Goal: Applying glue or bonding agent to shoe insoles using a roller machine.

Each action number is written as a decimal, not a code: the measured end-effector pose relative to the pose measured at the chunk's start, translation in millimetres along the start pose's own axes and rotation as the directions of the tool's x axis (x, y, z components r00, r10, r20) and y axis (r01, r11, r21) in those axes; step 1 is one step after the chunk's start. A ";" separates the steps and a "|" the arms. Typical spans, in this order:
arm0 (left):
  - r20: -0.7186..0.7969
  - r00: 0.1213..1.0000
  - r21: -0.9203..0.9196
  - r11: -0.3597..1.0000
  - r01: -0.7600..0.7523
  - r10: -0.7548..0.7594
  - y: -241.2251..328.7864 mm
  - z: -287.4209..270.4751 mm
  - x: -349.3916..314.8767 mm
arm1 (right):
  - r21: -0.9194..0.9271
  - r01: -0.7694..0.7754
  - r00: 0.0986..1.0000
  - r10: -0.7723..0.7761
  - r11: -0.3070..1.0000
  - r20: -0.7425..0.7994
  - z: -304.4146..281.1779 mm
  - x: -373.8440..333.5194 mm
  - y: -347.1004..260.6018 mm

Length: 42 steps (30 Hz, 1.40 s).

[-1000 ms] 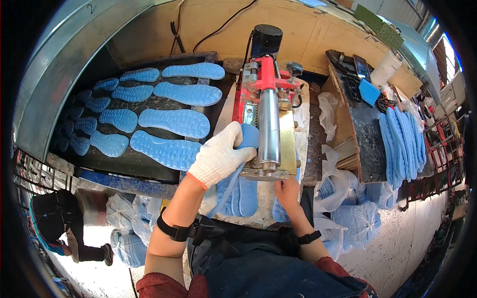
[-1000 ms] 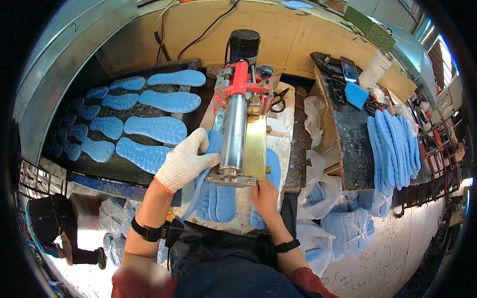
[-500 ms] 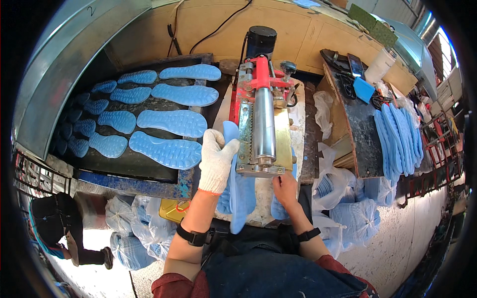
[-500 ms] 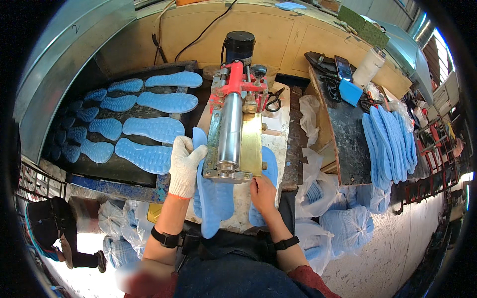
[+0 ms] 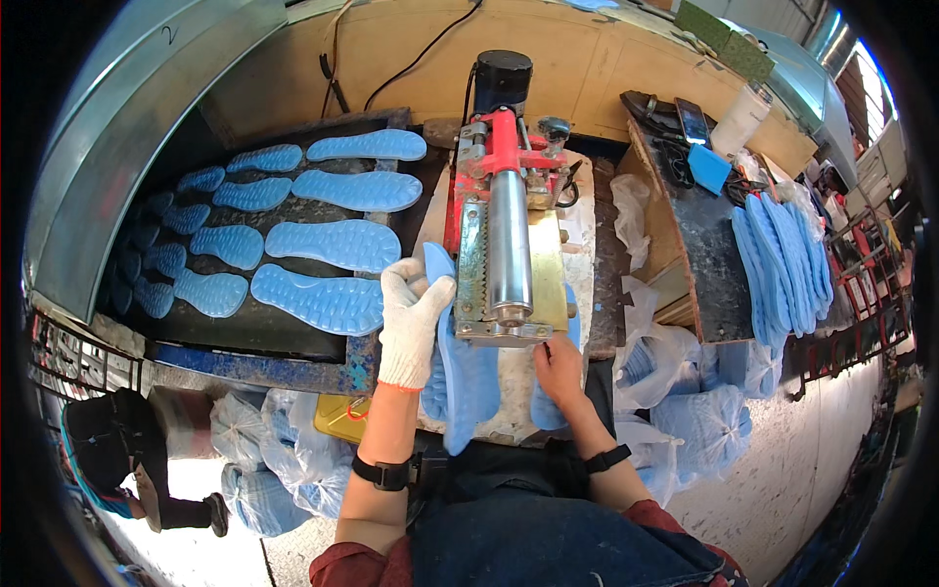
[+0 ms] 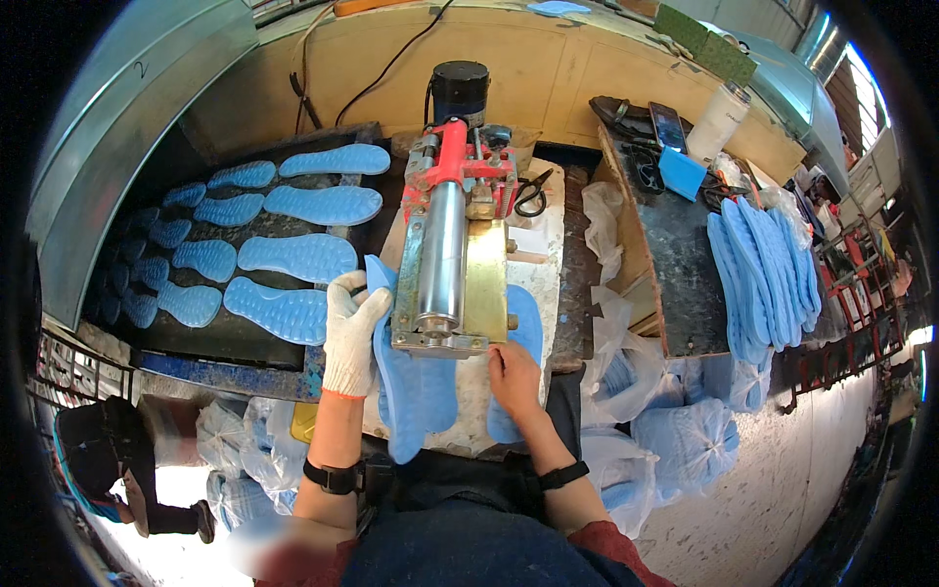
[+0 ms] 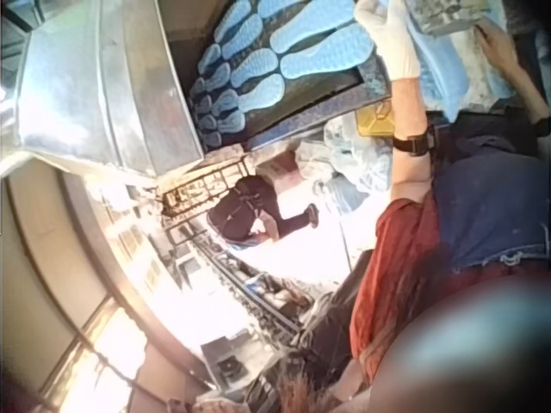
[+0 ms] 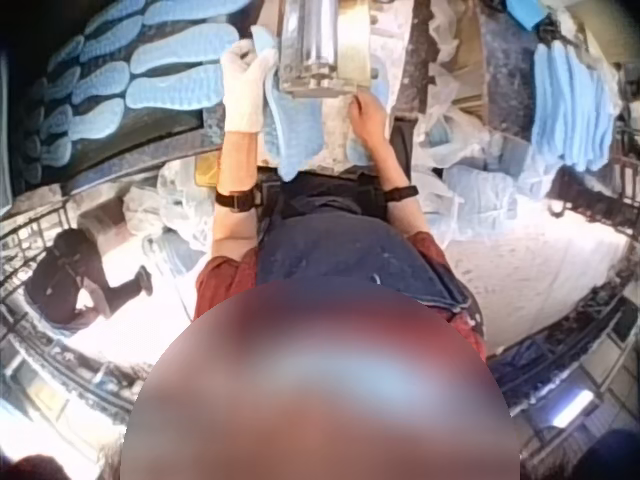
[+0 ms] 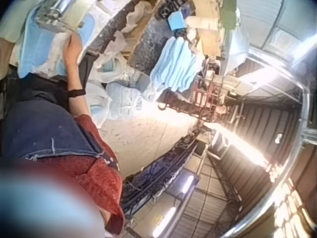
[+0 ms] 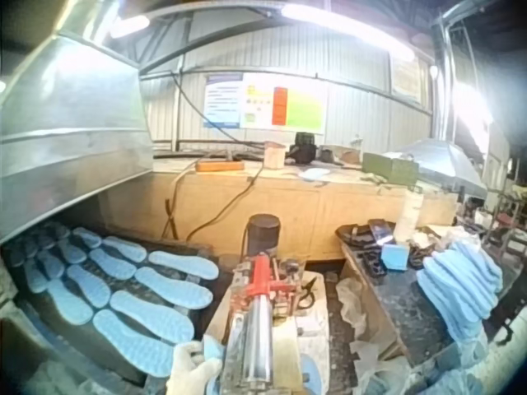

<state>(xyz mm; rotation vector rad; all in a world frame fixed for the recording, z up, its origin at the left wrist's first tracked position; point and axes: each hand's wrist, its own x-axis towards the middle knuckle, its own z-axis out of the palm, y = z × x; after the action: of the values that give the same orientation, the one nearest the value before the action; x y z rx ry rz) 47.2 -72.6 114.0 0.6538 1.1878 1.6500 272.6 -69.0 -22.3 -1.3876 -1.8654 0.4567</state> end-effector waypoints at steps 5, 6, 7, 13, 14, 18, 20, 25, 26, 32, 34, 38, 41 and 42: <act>0.086 0.996 0.230 0.972 -0.042 0.023 10.6 -7.6 -2.7 | -0.027 -0.012 1.000 0.012 1.000 0.018 1.2 0.0 -0.2; 0.077 0.997 0.200 0.980 -0.015 0.000 9.7 -9.1 -1.2 | -0.026 0.005 1.000 -0.005 1.000 0.000 1.8 0.3 0.1; 0.096 0.995 0.153 0.988 -0.021 0.006 8.5 -10.4 0.1 | -0.033 0.006 1.000 -0.007 0.999 -0.014 2.0 0.3 0.4; 0.127 0.991 0.111 0.992 -0.052 0.038 15.3 -5.3 -3.3 | -0.009 -0.005 1.000 0.005 1.000 0.004 -0.4 -0.2 -1.0; 0.119 0.993 0.169 0.985 -0.028 0.008 20.2 -2.8 -3.6 | -0.004 -0.007 1.000 0.007 1.000 0.007 -0.8 -0.1 -1.6; 0.147 0.989 0.788 0.601 -0.130 0.021 37.3 5.0 3.3 | -0.016 -0.031 0.999 0.032 0.999 0.038 -0.3 1.0 -3.0; 0.131 0.990 0.637 0.769 -0.050 -0.044 35.9 5.1 6.7 | -0.004 -0.009 1.000 0.009 1.000 0.020 0.7 1.7 -2.7; 0.119 0.992 0.114 0.993 0.033 -0.046 5.6 -1.1 13.8 | 0.011 0.011 1.000 -0.011 1.000 -0.001 1.1 0.9 1.4; 0.089 0.995 0.031 0.999 0.042 -0.044 -0.8 -2.2 15.1 | 0.013 0.018 1.000 -0.018 1.000 -0.008 1.1 0.3 2.3; 0.103 0.995 -0.253 0.967 0.041 -0.015 -14.9 -18.8 -6.5 | 0.025 0.020 1.000 -0.020 0.999 -0.016 2.1 -0.6 3.7; 0.133 0.991 -0.379 0.923 0.066 -0.016 -13.1 -33.1 -22.1 | 0.011 -0.008 1.000 0.008 1.000 -0.005 0.3 1.6 0.3; 0.150 0.984 -0.333 0.932 0.141 -0.096 -22.3 -52.2 -45.7 | -0.044 -0.192 0.951 0.197 0.980 0.237 -9.5 2.1 -20.5; 0.116 0.983 -0.280 0.945 0.171 -0.143 -36.6 -55.8 -53.8 | 0.650 -0.423 0.831 -0.015 0.631 0.556 -11.0 -8.6 -50.1; 0.122 0.977 -0.277 0.939 0.204 -0.176 -41.4 -55.4 -55.0 | 0.616 -0.463 0.769 -0.057 0.638 0.637 -13.8 -10.9 -57.2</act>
<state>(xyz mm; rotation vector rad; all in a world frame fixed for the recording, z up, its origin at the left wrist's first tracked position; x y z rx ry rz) 38.8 -142.6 60.7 0.4140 0.8884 1.5691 246.7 -101.1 21.1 -0.8988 -1.6021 1.7810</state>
